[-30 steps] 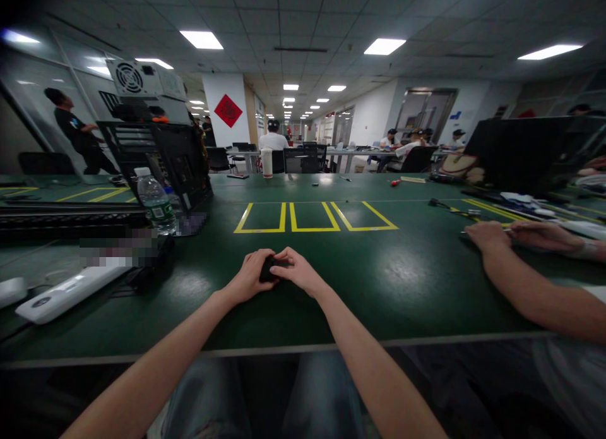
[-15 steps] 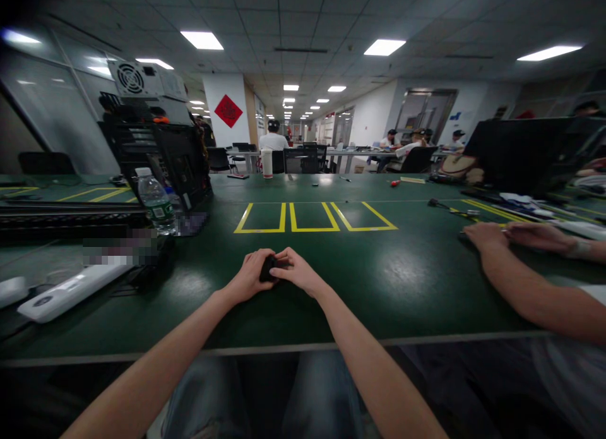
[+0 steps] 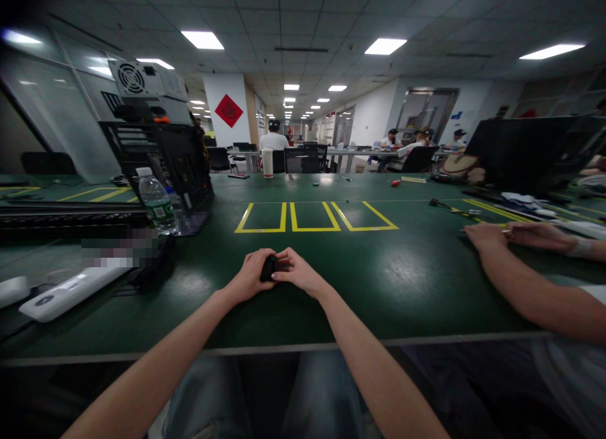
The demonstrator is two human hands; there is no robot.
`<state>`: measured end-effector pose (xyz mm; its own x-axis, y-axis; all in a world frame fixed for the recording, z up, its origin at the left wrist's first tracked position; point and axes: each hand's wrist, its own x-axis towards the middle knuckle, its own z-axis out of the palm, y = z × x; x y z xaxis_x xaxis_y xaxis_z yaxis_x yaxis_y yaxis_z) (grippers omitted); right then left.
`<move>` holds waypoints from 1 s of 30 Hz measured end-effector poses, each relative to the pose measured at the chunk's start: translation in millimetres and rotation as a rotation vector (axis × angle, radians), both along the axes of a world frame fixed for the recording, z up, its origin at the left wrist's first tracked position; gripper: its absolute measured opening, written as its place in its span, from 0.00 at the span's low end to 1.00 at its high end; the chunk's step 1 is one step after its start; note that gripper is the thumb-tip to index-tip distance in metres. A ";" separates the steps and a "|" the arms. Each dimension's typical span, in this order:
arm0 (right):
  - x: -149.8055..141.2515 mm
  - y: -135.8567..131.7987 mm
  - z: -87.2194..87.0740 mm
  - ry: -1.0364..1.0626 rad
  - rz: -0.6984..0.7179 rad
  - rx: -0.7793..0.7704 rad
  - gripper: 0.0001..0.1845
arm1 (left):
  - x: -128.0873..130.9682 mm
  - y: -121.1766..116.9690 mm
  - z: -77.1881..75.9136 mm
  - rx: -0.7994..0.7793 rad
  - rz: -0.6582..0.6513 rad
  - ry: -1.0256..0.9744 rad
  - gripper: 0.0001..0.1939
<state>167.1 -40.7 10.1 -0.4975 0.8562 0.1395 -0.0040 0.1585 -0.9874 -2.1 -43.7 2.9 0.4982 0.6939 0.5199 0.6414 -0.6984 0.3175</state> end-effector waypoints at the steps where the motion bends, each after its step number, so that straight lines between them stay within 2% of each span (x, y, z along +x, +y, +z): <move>1: -0.2 -0.9 0.6 -0.001 -0.010 0.006 0.19 | 0.1 0.1 0.0 0.001 -0.001 0.000 0.27; 4: -2.1 -0.4 -0.6 -0.001 -0.070 0.024 0.14 | 0.8 0.4 -0.6 0.010 -0.002 -0.002 0.27; 8: -4.2 5.6 -5.4 0.001 -0.103 0.035 0.17 | 1.4 1.0 -2.0 0.016 0.014 -0.005 0.28; 16: -0.2 3.7 -1.5 0.045 0.009 0.015 0.20 | -0.1 1.2 -0.6 0.011 0.006 0.011 0.27; 22: -1.9 2.1 -1.7 0.019 -0.063 0.037 0.14 | 0.7 0.6 0.2 0.014 0.004 0.006 0.26; 25: -3.2 4.2 -1.8 0.029 -0.082 0.038 0.16 | 0.7 0.3 0.1 0.012 0.002 0.002 0.27; 30: -2.7 4.2 0.2 0.023 -0.036 -0.023 0.18 | -0.3 0.5 0.2 0.011 0.004 0.010 0.27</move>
<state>164.4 -36.5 10.3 -0.4635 0.8764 0.1309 -0.0216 0.1364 -0.9904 -2.4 -43.2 3.0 0.5008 0.6901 0.5224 0.6469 -0.6994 0.3039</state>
